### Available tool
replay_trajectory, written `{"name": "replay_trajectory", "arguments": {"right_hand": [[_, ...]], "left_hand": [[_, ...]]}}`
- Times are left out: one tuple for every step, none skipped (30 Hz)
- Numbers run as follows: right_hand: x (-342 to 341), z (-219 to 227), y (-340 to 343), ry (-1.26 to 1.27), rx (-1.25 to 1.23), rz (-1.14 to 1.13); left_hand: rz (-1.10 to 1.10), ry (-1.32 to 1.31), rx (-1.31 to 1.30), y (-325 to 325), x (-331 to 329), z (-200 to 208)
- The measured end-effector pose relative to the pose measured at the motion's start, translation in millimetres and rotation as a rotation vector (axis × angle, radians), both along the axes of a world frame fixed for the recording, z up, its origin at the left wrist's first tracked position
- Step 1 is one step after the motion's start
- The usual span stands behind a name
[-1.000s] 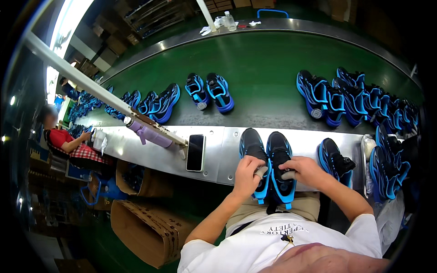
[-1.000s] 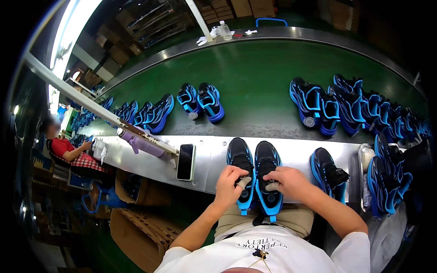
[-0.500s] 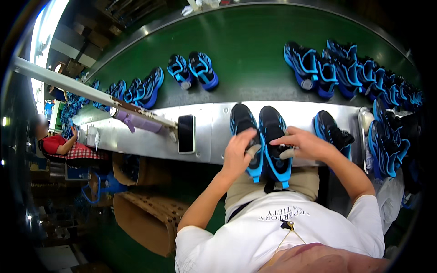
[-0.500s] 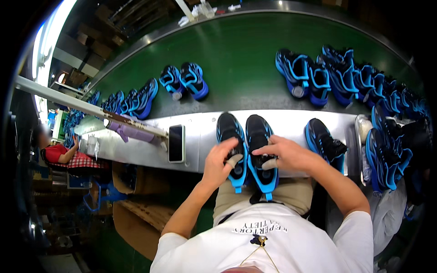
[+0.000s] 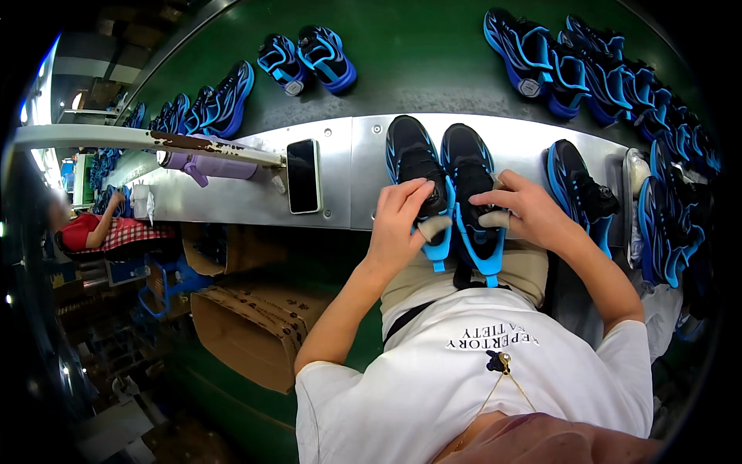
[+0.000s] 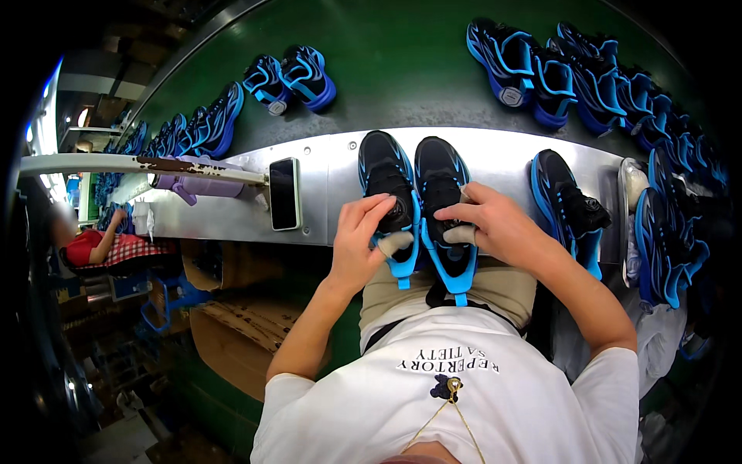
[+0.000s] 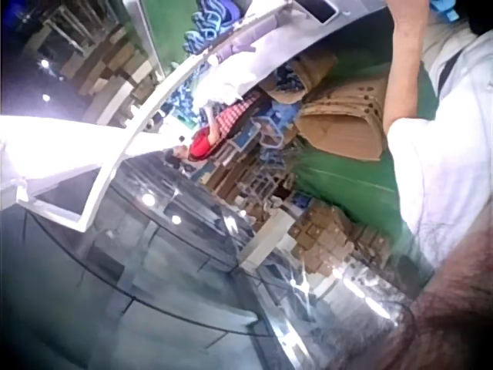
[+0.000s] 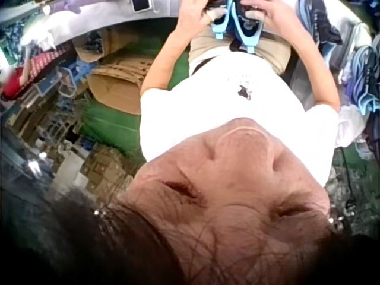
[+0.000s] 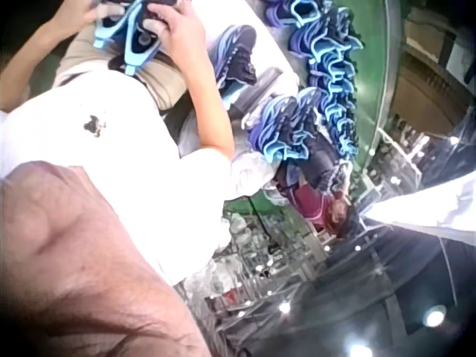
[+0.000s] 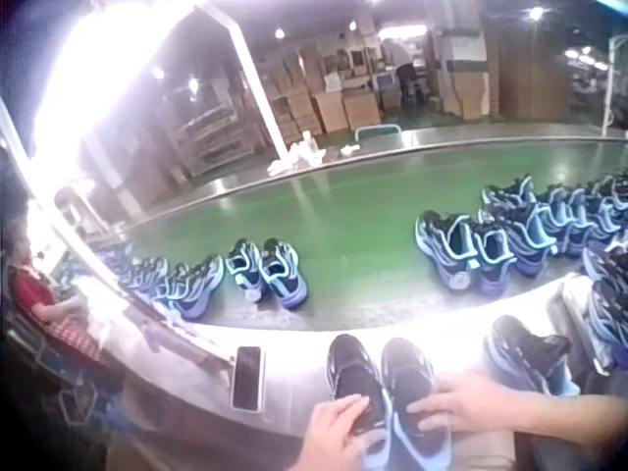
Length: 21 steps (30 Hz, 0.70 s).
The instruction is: The person applies glue to the edges and tongues of several sneakers using a small brush, then places the finished sneakers onto a moving assembly line conveyor belt.
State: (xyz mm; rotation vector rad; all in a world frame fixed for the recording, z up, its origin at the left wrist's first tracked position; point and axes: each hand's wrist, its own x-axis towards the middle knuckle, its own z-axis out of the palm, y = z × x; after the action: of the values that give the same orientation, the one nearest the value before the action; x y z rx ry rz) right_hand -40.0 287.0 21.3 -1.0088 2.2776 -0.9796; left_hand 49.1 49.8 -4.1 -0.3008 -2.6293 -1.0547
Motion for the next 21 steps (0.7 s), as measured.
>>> {"name": "replay_trajectory", "arguments": {"right_hand": [[0.1, -1.3, 2.5, 0.028, -0.069, 0.010], [0.2, -2.5, 4.5, 0.056, -0.138, 0.018], [-0.1, -3.8, 4.8, 0.044, -0.136, 0.017], [-1.3, -5.5, 5.0, 0.057, -0.144, 0.030], [-1.5, -7.5, 5.3, 0.070, -0.153, 0.043], [4.8, -15.9, 2.5, 0.154, -0.162, -0.012], [13.2, -19.5, -2.9, 0.241, -0.087, -0.083], [18.0, -23.0, -4.4, 0.257, -0.071, -0.101], [14.9, -24.1, -4.4, 0.294, -0.066, -0.115], [9.9, -22.3, -2.7, 0.299, -0.065, -0.116], [4.0, -19.0, -0.5, 0.204, -0.138, -0.078], [-0.1, -15.0, 1.5, 0.113, -0.212, -0.043], [-1.4, -13.2, 3.5, 0.118, -0.211, -0.050], [-2.1, -11.3, 5.2, 0.071, -0.191, -0.013], [-1.6, -10.0, 6.2, 0.018, -0.166, 0.030], [-0.9, -12.8, 0.7, 0.069, -0.147, -0.006], [3.3, -13.4, -0.9, 0.068, -0.141, -0.008], [6.9, -12.9, -3.2, 0.122, -0.051, -0.057], [8.4, -12.1, -3.7, 0.176, 0.039, -0.106], [6.2, -10.5, -2.3, 0.160, -0.029, -0.099], [4.0, -9.4, 0.2, 0.159, -0.028, -0.104]], "left_hand": [[0.001, -0.011, 0.005, 0.7, 0.5, -3.1], [0.001, 0.027, -0.093, 1.9, 0.8, -7.3], [0.000, 0.064, -0.192, 2.6, 1.3, -11.7], [0.021, 0.109, -0.138, 3.2, -1.0, -18.1], [0.018, 0.097, -0.136, 2.4, -2.9, -21.9], [0.014, 0.147, -0.144, 3.4, -3.5, -24.3], [0.011, 0.198, -0.151, 4.5, -3.7, -25.5], [0.009, 0.181, -0.140, 2.5, -2.8, -25.0], [0.008, 0.185, -0.139, 3.1, -2.7, -24.6], [0.023, 0.140, -0.143, 4.2, -1.5, -24.8], [0.039, 0.095, -0.148, 5.3, 0.1, -24.3], [0.036, 0.102, -0.148, 7.7, 2.1, -16.9], [0.053, 0.056, -0.127, 11.0, 4.3, -6.3], [0.070, 0.009, -0.106, 12.8, 4.3, 1.9], [0.067, 0.008, -0.101, 11.1, 3.3, 5.7], [0.071, -0.027, -0.053, 7.1, 0.6, 8.8], [0.074, -0.063, -0.006, 4.4, -2.8, 10.9], [0.088, -0.084, -0.037, 2.3, -7.8, 13.0], [0.090, -0.080, -0.038, 4.2, -8.4, 14.7], [0.136, -0.037, -0.034, 7.5, -9.4, 16.0], [0.176, 0.001, -0.030, 11.7, -11.2, 16.9]]}}
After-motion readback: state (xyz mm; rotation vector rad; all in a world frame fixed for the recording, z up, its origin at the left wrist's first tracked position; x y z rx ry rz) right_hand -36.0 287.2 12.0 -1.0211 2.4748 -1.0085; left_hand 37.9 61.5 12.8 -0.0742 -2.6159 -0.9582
